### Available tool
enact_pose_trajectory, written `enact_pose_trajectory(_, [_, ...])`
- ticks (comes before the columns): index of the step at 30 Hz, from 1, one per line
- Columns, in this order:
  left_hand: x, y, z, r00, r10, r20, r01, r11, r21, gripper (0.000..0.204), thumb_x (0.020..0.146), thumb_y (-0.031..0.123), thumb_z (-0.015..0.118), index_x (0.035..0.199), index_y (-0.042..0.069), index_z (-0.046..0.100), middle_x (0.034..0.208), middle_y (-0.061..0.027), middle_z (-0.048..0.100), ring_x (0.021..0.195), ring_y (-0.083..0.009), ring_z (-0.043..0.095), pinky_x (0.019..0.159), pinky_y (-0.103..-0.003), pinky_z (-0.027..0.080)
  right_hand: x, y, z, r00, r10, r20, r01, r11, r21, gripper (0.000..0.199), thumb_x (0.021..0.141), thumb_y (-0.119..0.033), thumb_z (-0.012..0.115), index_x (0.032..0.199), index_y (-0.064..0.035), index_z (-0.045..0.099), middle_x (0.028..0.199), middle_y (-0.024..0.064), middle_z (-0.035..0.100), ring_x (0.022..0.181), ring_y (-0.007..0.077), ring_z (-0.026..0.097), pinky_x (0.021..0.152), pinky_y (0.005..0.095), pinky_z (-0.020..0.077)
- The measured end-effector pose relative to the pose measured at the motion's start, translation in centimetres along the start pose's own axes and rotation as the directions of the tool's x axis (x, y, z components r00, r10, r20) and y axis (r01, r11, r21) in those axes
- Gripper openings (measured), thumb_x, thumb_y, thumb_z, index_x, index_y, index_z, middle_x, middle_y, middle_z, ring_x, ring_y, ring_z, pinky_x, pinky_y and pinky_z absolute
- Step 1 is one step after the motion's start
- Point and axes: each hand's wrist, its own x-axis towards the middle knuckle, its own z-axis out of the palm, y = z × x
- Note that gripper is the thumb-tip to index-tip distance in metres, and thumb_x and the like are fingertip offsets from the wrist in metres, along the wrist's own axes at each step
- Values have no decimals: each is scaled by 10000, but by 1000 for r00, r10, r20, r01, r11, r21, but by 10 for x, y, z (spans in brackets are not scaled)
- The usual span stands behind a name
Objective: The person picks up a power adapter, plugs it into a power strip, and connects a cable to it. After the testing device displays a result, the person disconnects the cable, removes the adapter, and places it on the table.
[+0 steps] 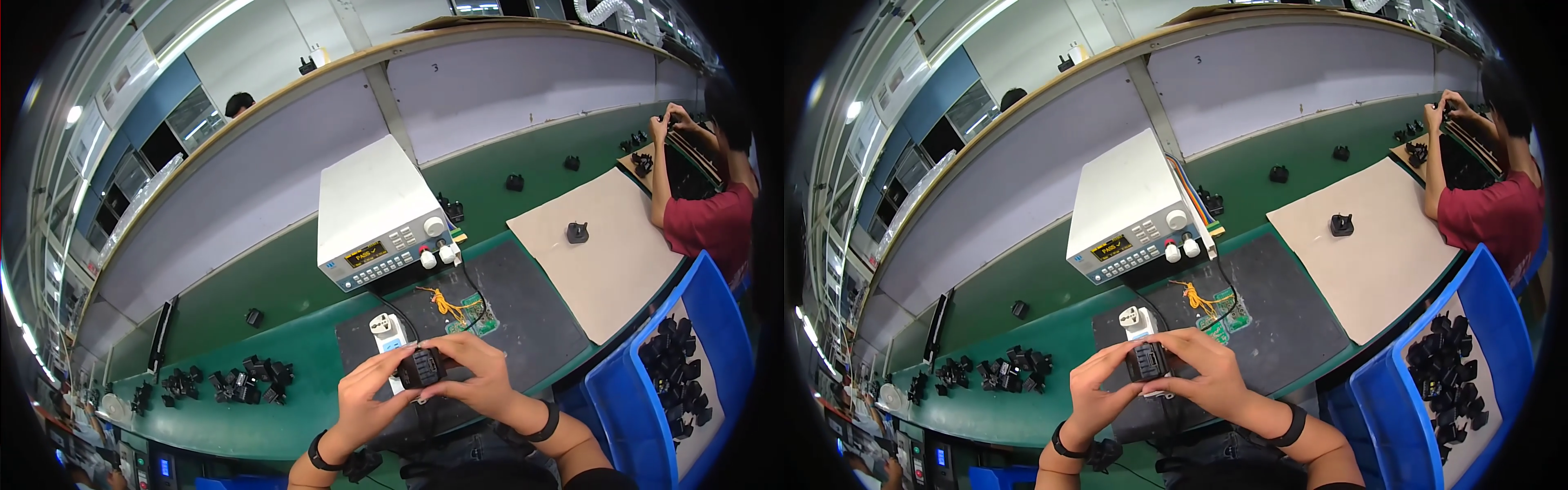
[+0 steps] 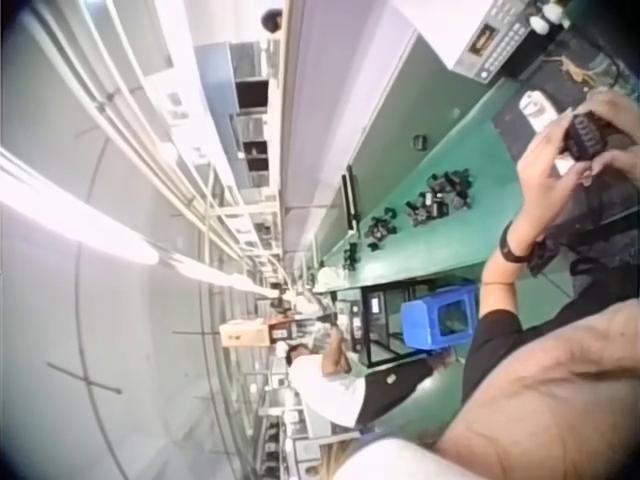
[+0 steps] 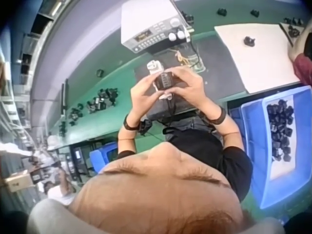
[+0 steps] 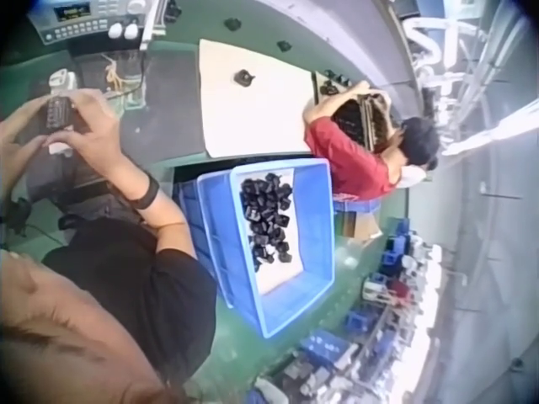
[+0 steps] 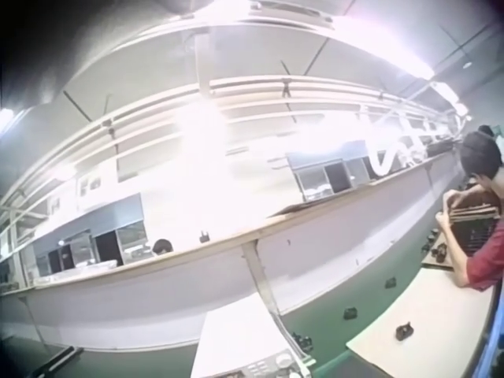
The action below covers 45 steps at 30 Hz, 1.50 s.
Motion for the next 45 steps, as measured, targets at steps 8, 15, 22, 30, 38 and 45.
enact_pose_trajectory(8, [-4,-8,17,999,44,-23,-35,952,305,651,647,136,799,1231,1,546,1131,-155,629,974,-301,632,800,-333,516,6,7,-5,975,192,109,-192,981,-7,564,728,-119,745,1255,-73,552,1201,99,512,1087,208,544,819,295,509])
enact_pose_trajectory(15, [9,-10,9,998,-62,-5,61,988,-140,649,700,78,771,1281,-4,494,1206,-161,584,1024,-267,608,838,-343,509,23,1,-22,941,-116,317,178,969,-173,681,740,-97,730,1361,-111,450,1427,115,308,1128,209,512,847,301,504])
enact_pose_trajectory(22, [6,-6,12,979,-188,-72,153,928,-340,486,719,42,749,1181,35,598,1055,-106,613,951,-206,622,786,-320,531,7,6,-7,991,86,103,-87,996,4,594,720,-93,760,1259,-69,511,1253,105,523,946,219,627,805,322,535])
enact_pose_trajectory(30, [1,-15,10,990,-107,-89,93,984,-149,407,679,12,744,1073,-16,642,922,-84,539,870,-177,578,792,-283,511,-1,10,4,992,-121,42,128,964,-232,466,707,-101,759,1137,-36,593,1012,111,632,813,244,637,667,317,529])
enact_pose_trajectory(38, [-1,-12,5,992,32,-125,-36,999,-27,427,684,169,778,1056,-2,658,873,-99,575,824,-202,577,708,-290,476,-3,13,5,995,-64,78,69,996,-63,460,729,-46,738,1161,-28,581,1011,118,631,824,236,642,707,308,539])
enact_pose_trajectory(45, [-13,-2,21,980,-125,-157,83,964,-251,493,764,51,694,1231,-4,548,1121,-162,553,998,-234,579,825,-308,511,-12,10,20,990,54,-128,-48,998,48,527,754,27,686,1254,-1,522,1140,180,596,1027,276,614,803,320,538])
